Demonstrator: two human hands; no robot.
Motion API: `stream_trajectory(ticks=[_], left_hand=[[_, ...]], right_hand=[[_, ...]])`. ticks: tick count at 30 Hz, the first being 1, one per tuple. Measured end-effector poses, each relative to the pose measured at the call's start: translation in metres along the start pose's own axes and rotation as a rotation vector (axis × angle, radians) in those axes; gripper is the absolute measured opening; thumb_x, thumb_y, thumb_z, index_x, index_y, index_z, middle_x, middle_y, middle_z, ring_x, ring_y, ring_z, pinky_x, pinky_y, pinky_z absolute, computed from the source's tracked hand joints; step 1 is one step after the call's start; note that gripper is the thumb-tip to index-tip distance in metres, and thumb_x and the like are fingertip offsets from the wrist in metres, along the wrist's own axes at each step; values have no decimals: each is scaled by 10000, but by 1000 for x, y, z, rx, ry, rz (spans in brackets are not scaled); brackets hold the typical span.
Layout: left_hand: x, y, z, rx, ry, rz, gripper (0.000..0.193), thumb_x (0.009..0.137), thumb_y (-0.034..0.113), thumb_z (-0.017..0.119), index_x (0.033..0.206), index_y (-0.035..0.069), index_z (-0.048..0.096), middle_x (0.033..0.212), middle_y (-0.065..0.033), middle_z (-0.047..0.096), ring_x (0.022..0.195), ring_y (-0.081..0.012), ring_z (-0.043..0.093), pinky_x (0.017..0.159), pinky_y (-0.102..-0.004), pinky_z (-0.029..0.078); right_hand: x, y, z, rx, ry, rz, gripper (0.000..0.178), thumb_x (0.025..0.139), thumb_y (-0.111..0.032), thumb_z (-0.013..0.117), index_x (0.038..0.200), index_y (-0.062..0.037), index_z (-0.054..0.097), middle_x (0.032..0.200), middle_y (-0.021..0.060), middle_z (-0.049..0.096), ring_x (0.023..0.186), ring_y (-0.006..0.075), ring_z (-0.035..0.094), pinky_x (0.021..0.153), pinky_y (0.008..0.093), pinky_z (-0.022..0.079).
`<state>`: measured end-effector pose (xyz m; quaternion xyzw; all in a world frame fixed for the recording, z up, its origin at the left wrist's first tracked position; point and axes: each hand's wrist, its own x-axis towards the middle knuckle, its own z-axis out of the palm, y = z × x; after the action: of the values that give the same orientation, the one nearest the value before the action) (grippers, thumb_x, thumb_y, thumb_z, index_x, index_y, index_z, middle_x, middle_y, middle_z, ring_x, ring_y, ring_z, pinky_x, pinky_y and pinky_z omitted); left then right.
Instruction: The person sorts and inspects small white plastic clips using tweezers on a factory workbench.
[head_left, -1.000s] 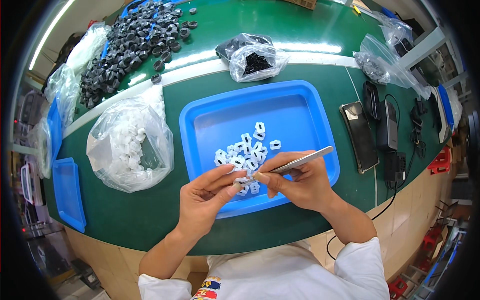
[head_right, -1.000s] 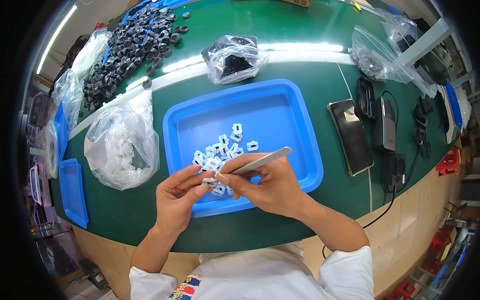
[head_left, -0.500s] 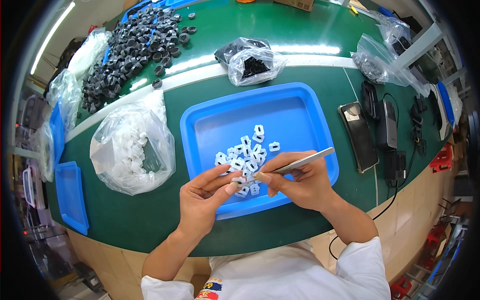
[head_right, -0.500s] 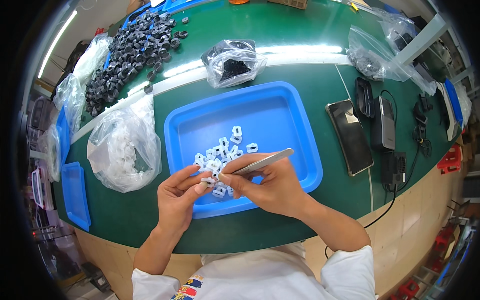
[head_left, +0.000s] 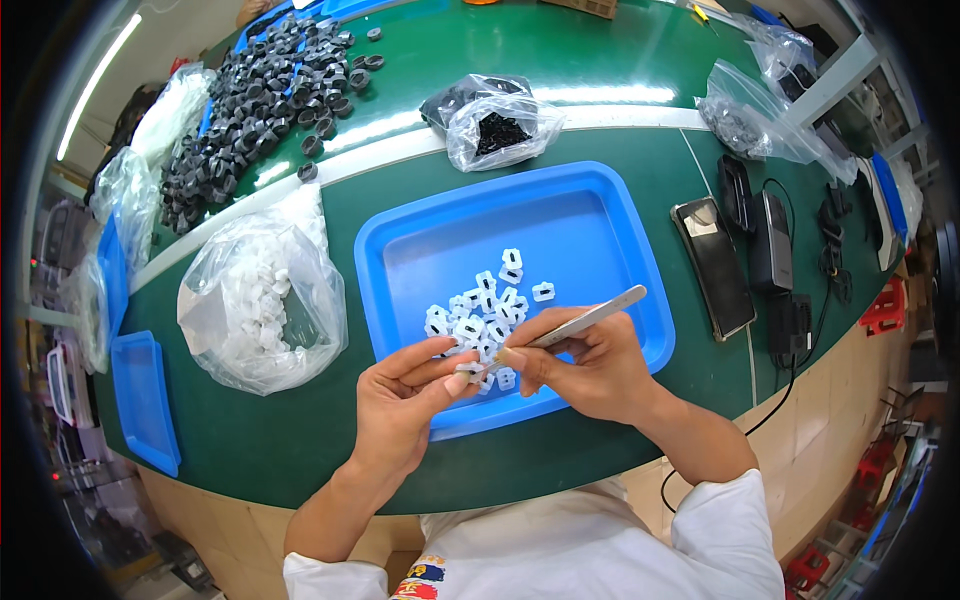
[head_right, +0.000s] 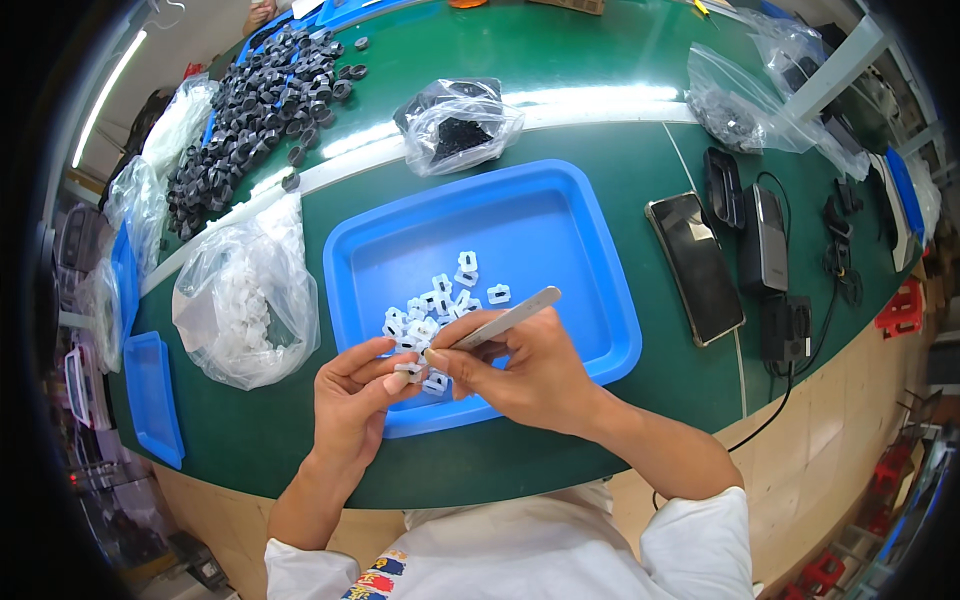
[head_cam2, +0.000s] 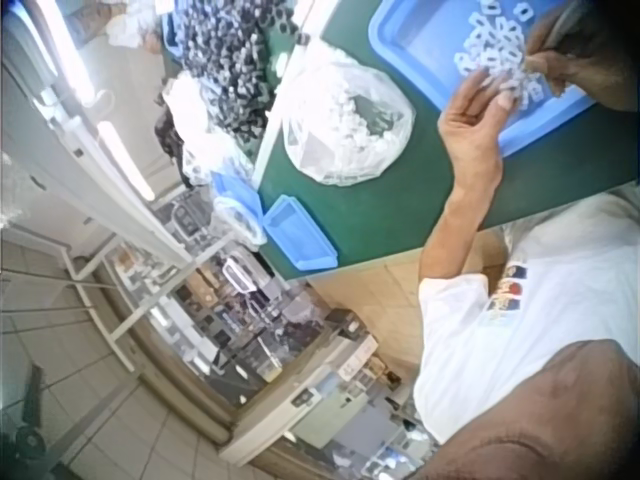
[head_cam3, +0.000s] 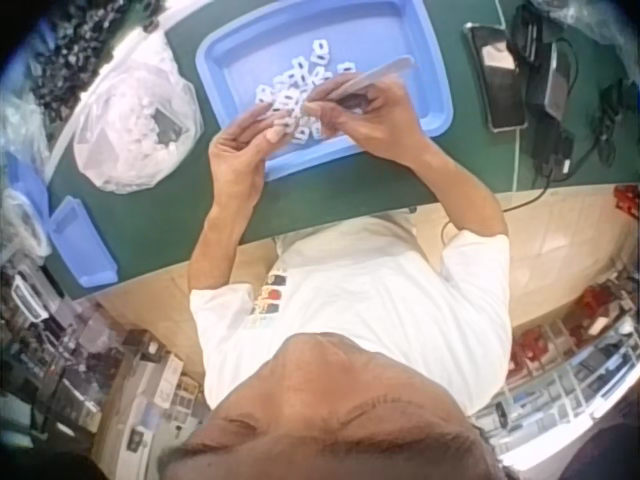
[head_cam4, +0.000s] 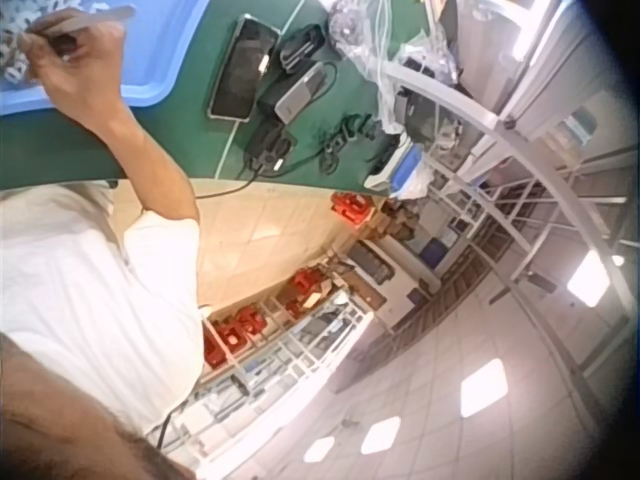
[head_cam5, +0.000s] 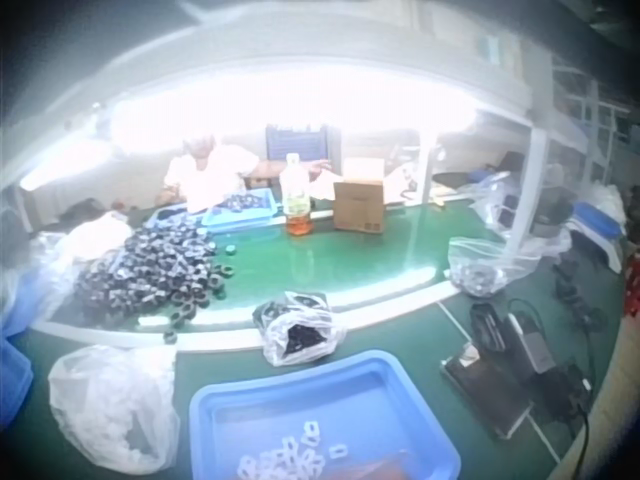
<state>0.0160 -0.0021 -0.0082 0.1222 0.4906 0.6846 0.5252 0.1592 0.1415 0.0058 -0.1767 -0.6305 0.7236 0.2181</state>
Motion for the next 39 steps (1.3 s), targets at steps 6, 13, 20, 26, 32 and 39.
stream_trajectory(ticks=[6, 13, 20, 26, 32, 39], left_hand=[[0, 0, 2, -2, 20, -26, 334, 764, -69, 637, 1090, -44, 568, 985, -201, 641, 924, -236, 638, 809, -355, 543], [1, -1, 2, -25, 22, -6, 314, 764, -78, 626, 1071, -26, 580, 1037, -206, 624, 953, -257, 630, 846, -362, 522], [1, -2, -3, -41, 3, 13, 317, 752, -93, 631, 1057, -21, 584, 999, -195, 640, 959, -250, 629, 847, -369, 522], [-1, -2, -2, -14, 5, 14, 323, 751, -90, 634, 1063, -25, 580, 991, -193, 643, 958, -246, 629, 833, -370, 532], [2, 0, 4, -83, 19, 45, 292, 831, -27, 575, 1121, -38, 552, 1077, -223, 601, 1006, -283, 605, 871, -368, 520], [3, 1, 1, -97, 9, 33, 292, 856, -12, 542, 1146, -45, 532, 1101, -248, 578, 1011, -304, 600, 857, -351, 529]], right_hand=[[1, 2, -4, 45, -20, 38, 125, 818, -34, 647, 891, 66, 625, 733, 108, 629, 607, 139, 622, 546, 242, 529], [1, 0, -10, 138, -1, 91, 118, 829, -65, 643, 896, 32, 631, 715, 71, 632, 615, 109, 619, 557, 220, 512], [2, 0, -8, 137, 15, 95, 117, 819, -30, 643, 880, 69, 624, 736, 115, 632, 595, 136, 624, 518, 228, 527], [2, 2, -11, 151, 36, 29, 108, 819, -25, 641, 884, 61, 626, 735, 115, 632, 589, 138, 619, 507, 230, 523], [4, -3, -17, 156, 67, 37, 146, 818, -68, 657, 912, 43, 636, 699, 74, 631, 603, 103, 613, 554, 222, 525], [6, -4, -18, 149, 116, 21, 155, 808, -80, 672, 895, 44, 640, 683, 75, 630, 591, 102, 606, 538, 222, 524]])
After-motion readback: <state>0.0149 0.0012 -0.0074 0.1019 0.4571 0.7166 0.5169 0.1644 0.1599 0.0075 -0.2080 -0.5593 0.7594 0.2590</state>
